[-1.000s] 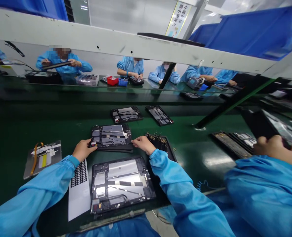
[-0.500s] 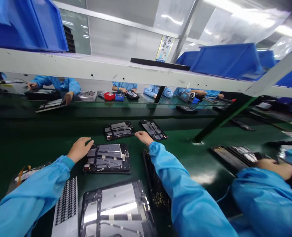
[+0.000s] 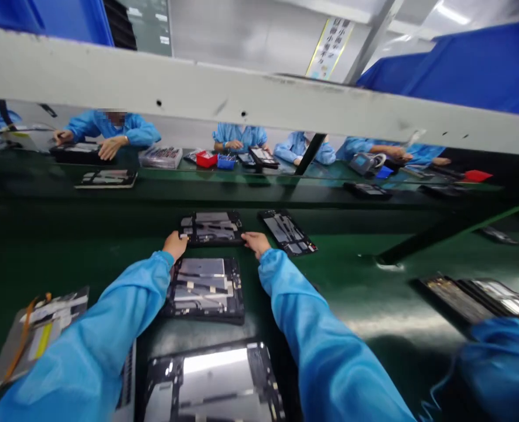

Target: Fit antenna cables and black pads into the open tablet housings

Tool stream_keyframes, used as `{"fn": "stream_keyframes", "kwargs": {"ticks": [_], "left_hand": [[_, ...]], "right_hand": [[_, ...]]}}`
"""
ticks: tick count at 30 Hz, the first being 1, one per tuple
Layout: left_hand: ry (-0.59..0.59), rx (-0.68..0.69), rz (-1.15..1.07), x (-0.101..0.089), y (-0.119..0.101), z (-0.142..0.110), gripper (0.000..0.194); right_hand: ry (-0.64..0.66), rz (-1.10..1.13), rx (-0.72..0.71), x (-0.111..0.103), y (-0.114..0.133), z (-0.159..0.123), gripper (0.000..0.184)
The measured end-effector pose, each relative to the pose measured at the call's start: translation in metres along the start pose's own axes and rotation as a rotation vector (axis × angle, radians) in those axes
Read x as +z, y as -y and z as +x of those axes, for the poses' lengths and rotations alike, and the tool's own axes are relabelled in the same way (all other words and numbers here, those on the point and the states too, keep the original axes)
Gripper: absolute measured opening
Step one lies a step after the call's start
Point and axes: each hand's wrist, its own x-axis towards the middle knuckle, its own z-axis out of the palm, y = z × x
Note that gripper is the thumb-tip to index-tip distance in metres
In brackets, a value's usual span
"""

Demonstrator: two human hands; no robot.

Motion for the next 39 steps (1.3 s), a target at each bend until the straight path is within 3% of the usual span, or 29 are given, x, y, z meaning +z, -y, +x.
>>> {"fn": "stream_keyframes", "kwargs": {"ticks": [2,4,7,9,11,13,16,19,21,23,25,27,30,32,35,37,39], "left_hand": [[-0.002,0.046,-0.073,-0.022,-0.001,-0.027,0.037],[0.005,0.109,-0.152,-0.048,0.002,-0.073,0.041],[-0.008,0.178,-0.230,-0.081,0.018,-0.177,0.057],[0.002,0.173,-0.217,-0.090,0.038,-0.259,0.063],[-0.013,0.155,-0.146,-0.086,0.062,-0.334,0.060],[-0.021,0.190,-0.085,-0.070,0.084,-0.391,0.057],[-0.086,0.239,-0.001,-0.041,0.108,-0.438,0.063],[-0.120,0.278,0.079,-0.024,0.120,-0.450,0.069],[-0.116,0.296,0.100,-0.025,0.127,-0.445,0.067],[-0.086,0.307,0.110,-0.037,0.137,-0.432,0.059],[-0.042,0.319,0.134,-0.056,0.151,-0.410,0.050],[0.015,0.352,0.174,-0.076,0.169,-0.385,0.052],[0.121,0.406,0.228,-0.095,0.195,-0.356,0.070],[0.127,0.390,0.239,-0.098,0.207,-0.349,0.076],[0.095,0.374,0.231,-0.093,0.215,-0.353,0.081],[0.079,0.373,0.219,-0.090,0.215,-0.357,0.084],[0.064,0.370,0.214,-0.089,0.215,-0.358,0.085]], "right_hand": [[-0.006,0.041,-0.017,-0.009,0.006,-0.028,0.031],[-0.007,0.067,-0.054,-0.027,0.008,-0.074,0.033],[0.032,0.082,-0.141,-0.057,-0.005,-0.176,0.040],[0.066,0.071,-0.245,-0.070,-0.031,-0.252,0.046],[0.059,0.018,-0.263,-0.072,-0.067,-0.318,0.047],[0.001,-0.030,-0.242,-0.067,-0.106,-0.363,0.047],[-0.040,-0.093,-0.230,-0.056,-0.151,-0.393,0.046],[-0.030,-0.188,-0.246,-0.056,-0.173,-0.394,0.046],[-0.027,-0.287,-0.292,-0.060,-0.170,-0.389,0.047],[-0.067,-0.409,-0.388,-0.062,-0.147,-0.384,0.048],[-0.107,-0.497,-0.526,-0.051,-0.106,-0.380,0.045],[-0.019,-0.508,-0.682,-0.021,-0.053,-0.375,0.034],[0.404,-0.547,-0.944,0.055,0.019,-0.363,0.014],[0.649,-0.715,-1.016,0.111,0.046,-0.352,0.007],[0.818,-0.952,-1.080,0.177,0.053,-0.337,0.007],[0.844,-1.034,-1.109,0.201,0.046,-0.332,0.009],[0.834,-1.068,-1.116,0.212,0.039,-0.330,0.011]]}}
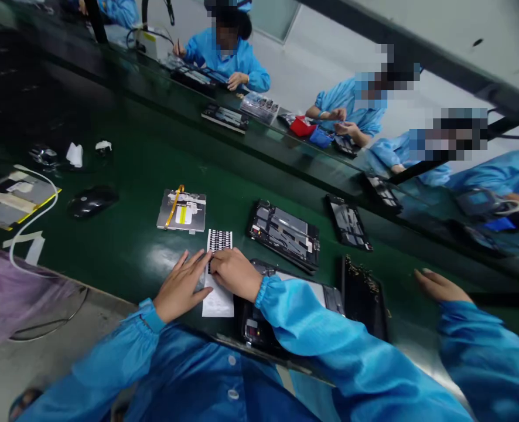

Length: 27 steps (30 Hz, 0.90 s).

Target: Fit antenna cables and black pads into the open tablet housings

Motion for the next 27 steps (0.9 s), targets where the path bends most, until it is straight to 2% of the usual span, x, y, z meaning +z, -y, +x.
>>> {"fn": "stream_keyframes", "kwargs": {"ticks": [11,13,15,17,19,21,22,24,26,27], "left_hand": [[-0.026,0.006,0.024,0.003,0.000,0.002,0.084],[-0.003,-0.006,0.031,0.002,-0.001,0.003,0.083],[0.027,-0.014,0.036,0.001,0.000,0.004,0.080],[0.057,-0.010,0.027,-0.001,0.004,0.006,0.074],[0.074,0.003,0.009,-0.003,0.007,0.009,0.063],[0.047,0.016,-0.011,-0.005,0.004,0.011,0.047],[-0.006,0.020,-0.018,-0.006,-0.002,0.010,0.041],[-0.173,0.055,-0.032,-0.006,-0.027,0.006,0.030],[-0.330,0.144,-0.064,-0.003,-0.066,-0.002,0.017],[-0.358,0.205,-0.090,0.000,-0.087,-0.007,0.011]], "right_hand": [[-0.018,-0.002,0.056,0.016,0.014,0.008,0.026],[-0.002,0.040,0.050,0.007,0.011,0.009,0.020],[-0.017,0.145,0.013,-0.015,0.004,-0.003,0.012],[-0.144,0.350,-0.057,-0.043,-0.002,-0.032,0.010],[-0.333,0.546,-0.104,-0.067,-0.005,-0.079,0.011],[-0.424,0.578,-0.052,-0.075,0.000,-0.133,0.009],[-0.433,0.550,0.003,-0.072,0.005,-0.159,0.008],[-0.442,0.477,0.135,-0.053,0.016,-0.204,0.009],[-0.457,0.431,0.252,-0.025,0.026,-0.233,0.010],[-0.465,0.421,0.294,-0.011,0.030,-0.242,0.011]]}}
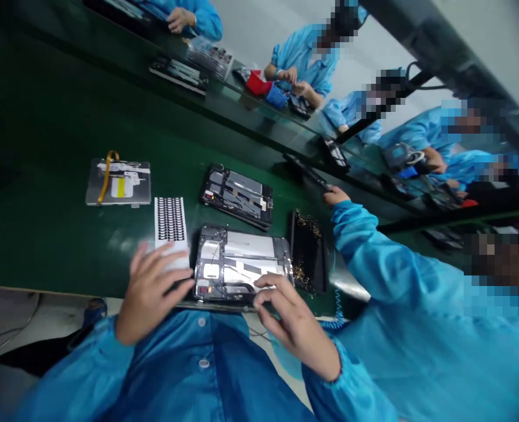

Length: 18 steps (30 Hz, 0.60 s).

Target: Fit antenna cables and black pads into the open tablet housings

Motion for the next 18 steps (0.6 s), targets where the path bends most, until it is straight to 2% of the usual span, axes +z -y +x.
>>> {"fn": "stream_keyframes", "kwargs": {"ticks": [3,5,7,10,18], "left_hand": [[0.012,0.104,-0.067,0.019,-0.055,-0.005,0.011],[0.005,0.134,-0.067,0.033,-0.073,-0.006,0.014],[-0.011,0.143,-0.057,0.045,-0.077,-0.005,0.013],[-0.007,0.128,-0.052,0.054,-0.071,-0.002,0.008],[-0.008,0.058,-0.084,0.057,-0.068,-0.003,0.001]], "right_hand": [[-0.033,-0.033,0.045,0.022,-0.007,-0.020,0.010],[-0.051,-0.053,0.048,0.028,-0.009,-0.022,0.009],[-0.068,-0.063,0.046,0.029,-0.010,-0.020,0.009],[-0.084,-0.064,0.037,0.028,-0.012,-0.015,0.009],[-0.056,-0.078,-0.029,0.037,-0.016,0.000,0.010]]}}
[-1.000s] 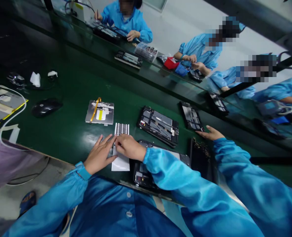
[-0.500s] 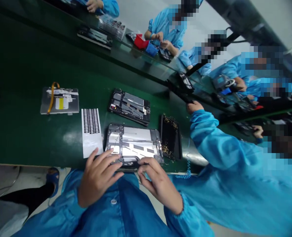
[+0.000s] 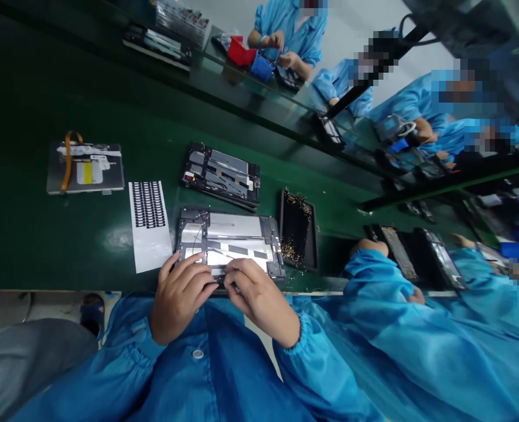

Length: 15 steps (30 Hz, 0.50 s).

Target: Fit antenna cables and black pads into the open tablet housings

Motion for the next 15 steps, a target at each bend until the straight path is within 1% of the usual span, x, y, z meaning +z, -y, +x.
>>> {"fn": "stream_keyframes", "kwargs": {"ticks": [7,15], "left_hand": [[-0.002,-0.022,-0.006,0.0029,0.0004,-0.0005,0.003],[-0.021,-0.034,0.019,0.0024,-0.0051,0.0010,0.005]], "right_hand": [[0.020,-0.049,0.003,0.0019,-0.0015,0.0031,0.011],[0.040,-0.112,-0.002,0.0034,0.0004,0.0051,0.012]]}}
